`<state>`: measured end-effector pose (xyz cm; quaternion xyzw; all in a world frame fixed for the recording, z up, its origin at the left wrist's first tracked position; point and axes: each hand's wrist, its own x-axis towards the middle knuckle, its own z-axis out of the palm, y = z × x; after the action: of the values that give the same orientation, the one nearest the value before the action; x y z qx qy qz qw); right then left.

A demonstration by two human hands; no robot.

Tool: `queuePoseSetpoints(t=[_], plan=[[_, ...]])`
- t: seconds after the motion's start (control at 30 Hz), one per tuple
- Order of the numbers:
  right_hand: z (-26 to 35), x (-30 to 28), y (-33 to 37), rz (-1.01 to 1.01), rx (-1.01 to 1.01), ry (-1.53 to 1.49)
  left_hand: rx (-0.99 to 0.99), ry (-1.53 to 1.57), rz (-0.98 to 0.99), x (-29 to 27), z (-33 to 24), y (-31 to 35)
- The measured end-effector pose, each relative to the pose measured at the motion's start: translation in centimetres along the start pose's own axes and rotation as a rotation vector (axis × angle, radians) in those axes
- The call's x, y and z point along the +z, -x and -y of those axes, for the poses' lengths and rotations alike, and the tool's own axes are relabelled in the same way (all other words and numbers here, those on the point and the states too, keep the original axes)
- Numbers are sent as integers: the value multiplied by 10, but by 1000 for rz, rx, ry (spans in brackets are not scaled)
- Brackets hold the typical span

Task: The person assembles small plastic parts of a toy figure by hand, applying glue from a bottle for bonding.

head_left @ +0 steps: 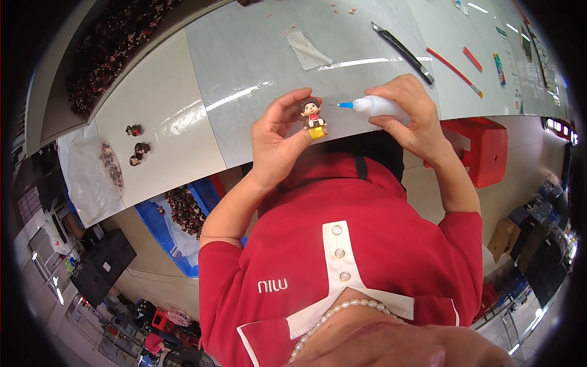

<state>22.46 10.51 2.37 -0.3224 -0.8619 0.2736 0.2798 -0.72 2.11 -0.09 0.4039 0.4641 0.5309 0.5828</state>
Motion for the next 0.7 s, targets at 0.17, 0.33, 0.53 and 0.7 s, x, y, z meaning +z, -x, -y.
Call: queuePoseSetpoints(t=[0.17, 0.33, 0.53, 0.7], plan=[[3, -6, 1, 14, -54, 92, 8, -85, -15, 2, 1, 1], [4, -7, 3, 39, -61, 124, -24, -144, -48, 3, 1, 2], [4, -5, 4, 63, -68, 152, -5, -227, -60, 3, 1, 2], [4, -3, 3, 22, -57, 161, 23, -279, -63, 3, 2, 2]])
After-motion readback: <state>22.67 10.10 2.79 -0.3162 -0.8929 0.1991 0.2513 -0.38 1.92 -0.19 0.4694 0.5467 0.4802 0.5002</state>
